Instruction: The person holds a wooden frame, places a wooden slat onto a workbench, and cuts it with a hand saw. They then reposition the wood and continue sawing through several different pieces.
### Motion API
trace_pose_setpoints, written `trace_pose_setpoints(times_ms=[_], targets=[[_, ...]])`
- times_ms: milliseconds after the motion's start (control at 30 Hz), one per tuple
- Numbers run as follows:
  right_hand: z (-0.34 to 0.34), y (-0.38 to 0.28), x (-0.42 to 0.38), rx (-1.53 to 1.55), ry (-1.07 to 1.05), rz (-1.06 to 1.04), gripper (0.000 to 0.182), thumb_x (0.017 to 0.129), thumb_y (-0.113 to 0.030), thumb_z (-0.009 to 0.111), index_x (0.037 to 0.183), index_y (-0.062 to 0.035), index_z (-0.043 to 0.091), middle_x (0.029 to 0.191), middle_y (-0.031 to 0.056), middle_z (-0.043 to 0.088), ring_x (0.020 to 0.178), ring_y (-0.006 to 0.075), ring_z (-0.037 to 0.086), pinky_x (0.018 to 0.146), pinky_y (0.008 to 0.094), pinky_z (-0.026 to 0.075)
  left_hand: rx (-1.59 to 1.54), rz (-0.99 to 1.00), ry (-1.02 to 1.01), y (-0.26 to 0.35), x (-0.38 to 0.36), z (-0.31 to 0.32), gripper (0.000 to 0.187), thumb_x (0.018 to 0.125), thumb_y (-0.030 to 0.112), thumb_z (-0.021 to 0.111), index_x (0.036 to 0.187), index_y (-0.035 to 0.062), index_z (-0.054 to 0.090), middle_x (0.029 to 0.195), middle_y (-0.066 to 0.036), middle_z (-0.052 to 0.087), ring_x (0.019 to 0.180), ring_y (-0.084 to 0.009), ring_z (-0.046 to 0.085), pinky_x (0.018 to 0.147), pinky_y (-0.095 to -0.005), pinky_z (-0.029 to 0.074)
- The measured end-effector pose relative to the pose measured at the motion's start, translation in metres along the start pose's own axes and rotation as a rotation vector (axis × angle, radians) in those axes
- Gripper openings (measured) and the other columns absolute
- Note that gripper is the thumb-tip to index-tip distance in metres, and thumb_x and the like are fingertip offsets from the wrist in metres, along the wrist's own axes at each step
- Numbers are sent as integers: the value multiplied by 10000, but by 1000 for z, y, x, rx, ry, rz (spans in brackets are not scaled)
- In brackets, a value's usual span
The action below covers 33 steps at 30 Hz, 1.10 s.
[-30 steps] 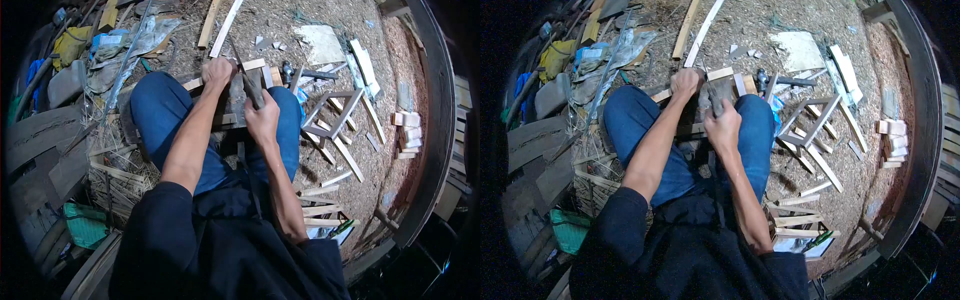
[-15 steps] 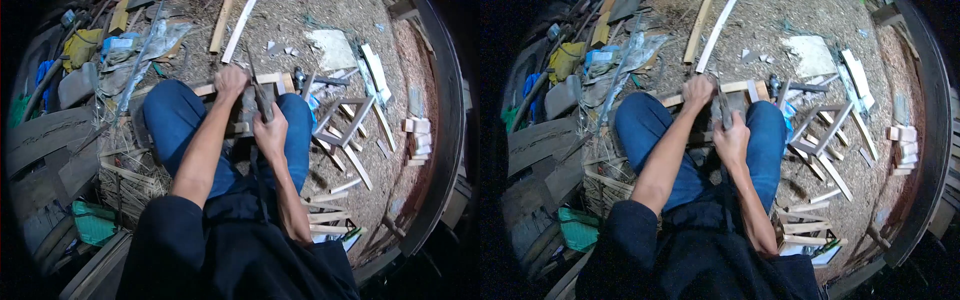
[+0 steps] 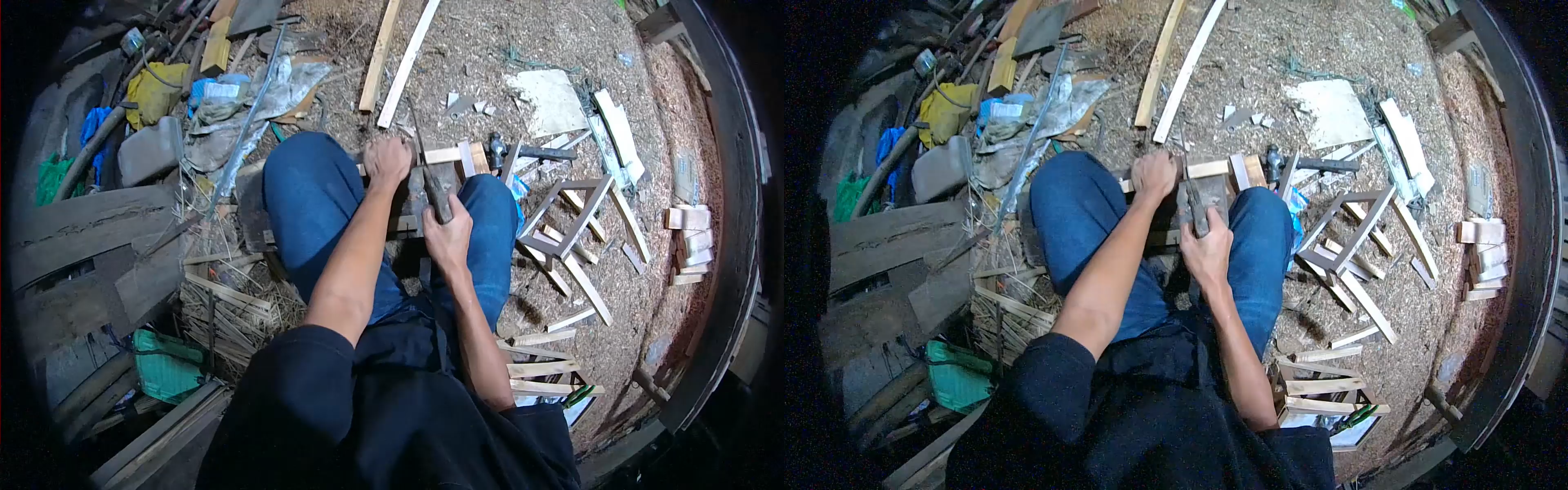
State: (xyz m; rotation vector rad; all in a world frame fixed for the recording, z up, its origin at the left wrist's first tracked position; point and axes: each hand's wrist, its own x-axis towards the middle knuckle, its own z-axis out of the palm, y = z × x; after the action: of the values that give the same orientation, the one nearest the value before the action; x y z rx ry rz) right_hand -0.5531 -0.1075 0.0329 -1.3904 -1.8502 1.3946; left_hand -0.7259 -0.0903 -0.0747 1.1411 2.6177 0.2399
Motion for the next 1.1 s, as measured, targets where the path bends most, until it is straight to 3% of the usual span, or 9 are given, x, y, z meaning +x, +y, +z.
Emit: trace_pose_setpoints(times_ms=[167,233,300,367,633,700,767,900,1100], targets=[[4,-11,0,-17,55,53,207,799,-112,666,918,41,592,821,285,636,847,463,623,691,449,498,-38,-75,-40,6,23,19,446,899,389,461,880,34,729,916,-238,688,880,-365,680,803,-467,508],[5,-16,3,-9,85,69,207,807,-123,665,908,44,596,822,288,634,840,462,625,690,452,496,-203,-307,-46,10,33,25,458,896,405,465,862,40,741,889,-244,687,859,-381,678,815,-471,506],[6,-25,4,-49,93,103,206,815,-131,660,913,41,601,819,290,632,835,460,627,683,449,494,-169,-303,-28,11,34,27,486,893,440,471,830,47,749,839,-251,684,818,-398,677,787,-472,517],[8,-33,3,-55,110,139,196,818,-126,657,912,36,602,816,285,633,830,453,629,675,442,494,-225,-384,106,15,28,18,532,897,476,462,793,39,746,788,-250,680,775,-401,678,740,-468,528],[13,-30,5,-129,90,171,193,781,-92,661,907,38,595,811,275,636,815,441,635,656,430,498,-123,-347,12,17,26,18,566,914,479,437,726,35,734,733,-238,674,725,-394,677,693,-478,522],[12,-31,5,-155,91,170,199,776,-88,662,911,39,592,813,276,636,822,443,633,657,429,501,-107,-348,31,18,25,18,560,908,477,444,739,28,733,743,-233,679,734,-390,679,734,-472,517],[14,-31,3,-122,131,115,199,775,-89,665,905,41,589,814,283,634,833,443,634,661,431,506,-155,-285,156,18,20,13,544,893,375,404,688,-20,718,691,-260,658,666,-391,670,652,-458,527],[22,-31,0,-117,172,93,204,773,-80,666,915,47,593,809,287,634,827,425,652,653,419,511,-97,-320,-2,18,22,5,558,911,451,422,775,8,734,795,-239,687,768,-363,688,814,-441,500],[18,-27,0,-43,126,180,181,775,-89,668,869,29,569,696,255,597,740,432,640,603,433,483,-46,-344,57,19,20,8,531,887,374,396,689,12,731,697,-246,662,679,-365,678,867,-434,473]])
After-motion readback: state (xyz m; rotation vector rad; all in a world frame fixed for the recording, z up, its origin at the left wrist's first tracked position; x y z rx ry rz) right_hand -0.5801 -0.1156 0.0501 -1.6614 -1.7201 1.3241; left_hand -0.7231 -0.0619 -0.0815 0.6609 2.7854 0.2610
